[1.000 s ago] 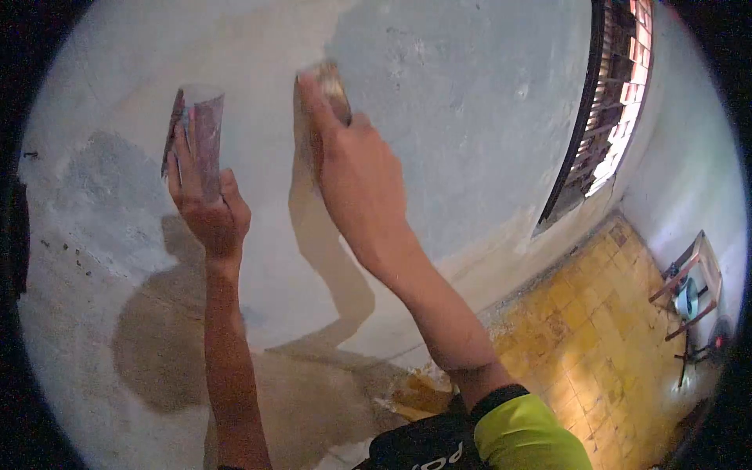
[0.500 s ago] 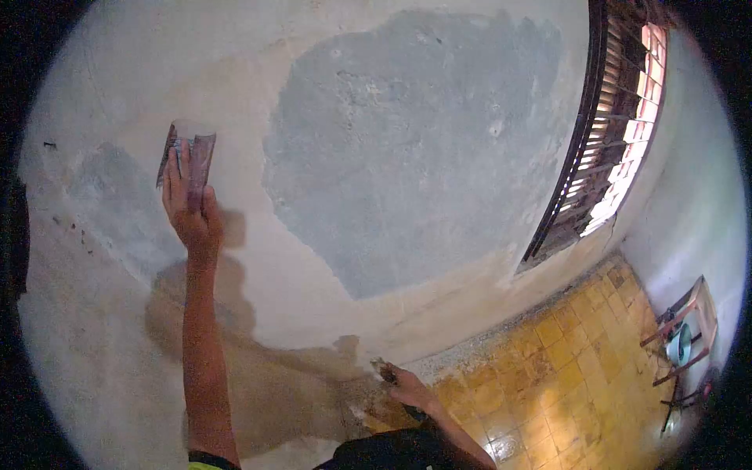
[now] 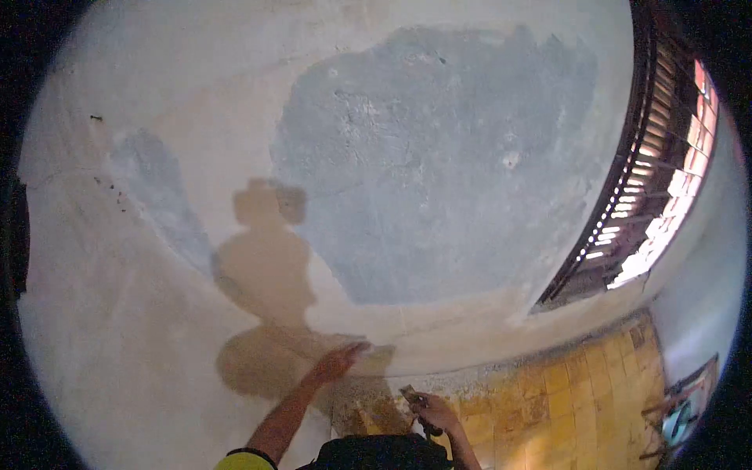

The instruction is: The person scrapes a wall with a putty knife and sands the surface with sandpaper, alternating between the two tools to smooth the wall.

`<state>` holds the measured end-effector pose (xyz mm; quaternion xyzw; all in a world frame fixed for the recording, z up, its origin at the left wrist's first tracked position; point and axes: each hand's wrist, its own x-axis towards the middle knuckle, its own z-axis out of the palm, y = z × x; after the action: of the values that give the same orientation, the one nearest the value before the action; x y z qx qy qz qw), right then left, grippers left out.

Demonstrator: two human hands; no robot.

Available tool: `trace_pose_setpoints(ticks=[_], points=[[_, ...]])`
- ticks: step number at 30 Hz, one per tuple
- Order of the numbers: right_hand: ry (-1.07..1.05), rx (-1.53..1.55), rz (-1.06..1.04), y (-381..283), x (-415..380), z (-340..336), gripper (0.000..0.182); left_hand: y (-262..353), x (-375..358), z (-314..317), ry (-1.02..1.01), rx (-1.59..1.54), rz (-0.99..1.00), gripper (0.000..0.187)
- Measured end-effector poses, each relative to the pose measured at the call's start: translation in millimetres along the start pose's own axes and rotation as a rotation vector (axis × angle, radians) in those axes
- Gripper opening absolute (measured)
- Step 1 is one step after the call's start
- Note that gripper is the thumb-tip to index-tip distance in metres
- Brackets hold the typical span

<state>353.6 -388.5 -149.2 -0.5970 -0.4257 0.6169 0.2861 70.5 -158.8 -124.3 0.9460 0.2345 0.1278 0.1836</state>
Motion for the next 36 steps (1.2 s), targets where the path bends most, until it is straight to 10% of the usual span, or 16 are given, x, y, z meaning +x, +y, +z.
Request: trace_pose_setpoints(ticks=[2,4,5,7,10,14,16,19,25,29,32,36], points=[[-0.006,0.307,-0.092,28.5,3.4,-7.6,0.046,1.1,-37.3,46.1,0.174,-0.195,-0.209,0.050],[-0.006,-0.036,0.005,-0.8,-4.0,-17.7,0.043,54.0,-49.2,46.8,0.475,-0.256,-0.460,0.055],[-0.011,0.047,0.055,10.5,1.4,-20.0,0.043,45.9,-70.7,71.9,0.488,-0.250,-0.482,0.055],[-0.039,0.109,0.114,24.8,5.5,-19.6,0.043,31.5,-113.4,117.0,0.149,-0.370,-1.195,0.066],[-0.033,0.159,0.047,28.8,16.3,-25.7,0.040,44.1,-135.6,122.0,0.614,-0.372,-0.757,0.063],[-0.033,0.132,0.051,-5.3,10.2,-22.3,0.035,67.8,-158.6,122.1,0.353,-0.476,-1.117,0.058],[0.005,0.139,0.063,-16.7,6.2,-12.9,0.032,89.9,-148.4,119.5,0.928,-0.693,-0.785,0.052],[0.096,0.409,0.049,-17.0,0.9,2.7,0.023,101.9,-156.6,118.0,0.787,-0.705,-0.985,0.055],[0.154,0.753,0.044,-13.0,-30.5,41.9,0.030,144.4,-182.4,131.1,0.777,-0.478,-0.764,0.056],[0.125,0.559,0.000,-6.6,-54.9,58.3,0.032,165.4,-205.8,148.1,0.725,-0.578,-0.905,0.055],[0.047,0.342,-0.010,-9.3,-72.4,61.3,0.031,173.0,-227.6,181.1,0.912,-0.257,-0.622,0.053],[0.183,0.085,-0.213,-23.2,-85.8,82.2,0.028,224.1,-224.0,176.6,0.806,-0.757,-0.894,0.053]])
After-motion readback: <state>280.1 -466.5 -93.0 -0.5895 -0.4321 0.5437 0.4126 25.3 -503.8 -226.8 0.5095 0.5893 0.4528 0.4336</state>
